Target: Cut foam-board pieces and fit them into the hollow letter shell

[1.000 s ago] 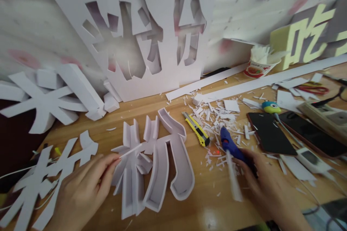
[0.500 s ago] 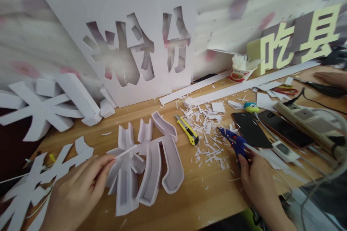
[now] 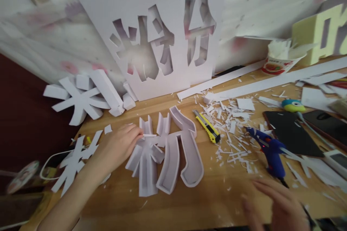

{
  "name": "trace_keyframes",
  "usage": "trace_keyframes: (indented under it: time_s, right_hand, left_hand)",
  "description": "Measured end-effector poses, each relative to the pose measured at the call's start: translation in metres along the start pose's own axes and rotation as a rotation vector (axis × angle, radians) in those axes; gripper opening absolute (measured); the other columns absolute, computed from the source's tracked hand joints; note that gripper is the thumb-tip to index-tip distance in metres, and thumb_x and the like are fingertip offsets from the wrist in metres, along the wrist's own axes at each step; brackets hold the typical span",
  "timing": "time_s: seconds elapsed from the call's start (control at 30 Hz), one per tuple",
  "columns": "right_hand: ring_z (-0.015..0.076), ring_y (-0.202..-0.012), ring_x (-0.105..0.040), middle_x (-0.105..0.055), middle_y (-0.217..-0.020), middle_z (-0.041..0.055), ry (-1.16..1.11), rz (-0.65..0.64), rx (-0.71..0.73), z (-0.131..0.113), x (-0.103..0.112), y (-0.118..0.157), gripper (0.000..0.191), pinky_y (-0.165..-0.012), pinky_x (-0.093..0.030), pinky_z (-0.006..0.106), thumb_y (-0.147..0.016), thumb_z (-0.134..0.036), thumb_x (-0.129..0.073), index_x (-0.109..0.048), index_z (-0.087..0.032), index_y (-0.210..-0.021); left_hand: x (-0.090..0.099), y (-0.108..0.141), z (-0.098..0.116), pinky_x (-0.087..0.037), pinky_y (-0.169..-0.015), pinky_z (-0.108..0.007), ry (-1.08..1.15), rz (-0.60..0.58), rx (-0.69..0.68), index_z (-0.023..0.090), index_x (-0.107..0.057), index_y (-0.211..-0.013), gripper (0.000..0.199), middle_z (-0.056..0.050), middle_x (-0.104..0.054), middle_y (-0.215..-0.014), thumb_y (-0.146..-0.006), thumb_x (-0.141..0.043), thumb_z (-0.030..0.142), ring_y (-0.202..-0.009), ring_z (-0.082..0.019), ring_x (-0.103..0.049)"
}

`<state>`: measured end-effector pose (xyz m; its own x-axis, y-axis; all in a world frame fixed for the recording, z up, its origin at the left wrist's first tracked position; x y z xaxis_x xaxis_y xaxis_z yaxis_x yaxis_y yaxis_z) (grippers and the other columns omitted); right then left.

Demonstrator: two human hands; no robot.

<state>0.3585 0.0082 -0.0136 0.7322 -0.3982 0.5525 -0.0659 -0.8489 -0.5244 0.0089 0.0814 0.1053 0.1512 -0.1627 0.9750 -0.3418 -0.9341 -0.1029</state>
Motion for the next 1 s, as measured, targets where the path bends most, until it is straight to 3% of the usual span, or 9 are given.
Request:
trace_keyframes:
  time_s: [0.07,0.13,0.37,0.6,1.0]
  right_hand:
    - [0.0278,-0.094,-0.067,-0.066,-0.104,0.0094,-0.082,-0.049,0.189,-0.027,-0.025,-0.005,0.032,-0.078,-0.057,0.042,-0.086,-0.025,-0.062,-0.055,-0.025,-0.118]
    - [0.0242,-0.100,-0.065,-0.065,-0.108,0.0097,-0.135,-0.094,0.285,-0.044,-0.046,-0.013,0.035,-0.083,-0.056,0.038,-0.086,-0.017,-0.060,-0.055,-0.020,-0.120]
    - [0.0243,-0.107,-0.058,-0.067,-0.106,0.0071,-0.230,-0.135,0.353,-0.056,-0.089,-0.014,0.033,-0.099,-0.045,0.043,-0.082,-0.014,-0.062,-0.059,-0.019,-0.114]
    - [0.0230,-0.104,-0.059,-0.069,-0.102,0.0088,-0.193,-0.271,0.333,-0.055,-0.100,-0.013,0.024,-0.098,-0.042,0.042,-0.087,-0.009,-0.057,-0.060,-0.015,-0.110]
    - [0.0238,-0.103,-0.063,-0.074,-0.102,0.0063,-0.154,-0.345,0.285,-0.048,-0.101,-0.009,0.024,-0.098,-0.043,0.043,-0.091,-0.016,-0.058,-0.061,-0.019,-0.115]
  left_hand:
    - [-0.001,-0.011,0.001,-0.047,-0.069,-0.031,-0.032,-0.061,-0.062,0.019,-0.063,-0.086,0.029,-0.003,-0.065,-0.088,-0.103,-0.039,0.021,-0.086,-0.021,-0.063]
    - [-0.002,-0.021,0.002,-0.047,-0.071,-0.033,-0.093,-0.102,-0.127,0.018,-0.062,-0.081,0.029,-0.004,-0.062,-0.087,-0.101,-0.041,0.017,-0.084,-0.021,-0.060]
    - [-0.020,-0.049,0.008,-0.041,-0.067,-0.036,-0.186,-0.241,-0.260,0.018,-0.063,-0.075,0.028,-0.003,-0.063,-0.082,-0.085,-0.046,-0.002,-0.077,-0.023,-0.056]
    - [-0.039,-0.065,0.021,-0.040,-0.067,-0.035,-0.244,-0.377,-0.312,0.018,-0.062,-0.067,0.025,-0.003,-0.063,-0.077,-0.073,-0.055,-0.005,-0.076,-0.022,-0.058]
    - [-0.053,-0.073,0.029,-0.044,-0.072,-0.037,-0.265,-0.562,-0.309,0.017,-0.068,-0.073,0.024,-0.005,-0.067,-0.080,-0.078,-0.056,-0.003,-0.080,-0.024,-0.063]
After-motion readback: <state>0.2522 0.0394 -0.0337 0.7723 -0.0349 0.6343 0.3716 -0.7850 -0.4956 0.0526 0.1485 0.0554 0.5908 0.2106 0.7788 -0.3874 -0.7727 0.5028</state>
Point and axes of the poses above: each hand's wrist, its own y-axis away from the middle knuckle, its own x-axis out of the back of the hand, z = x × y, the point moved 4 cm from there along -y, towards the middle knuckle
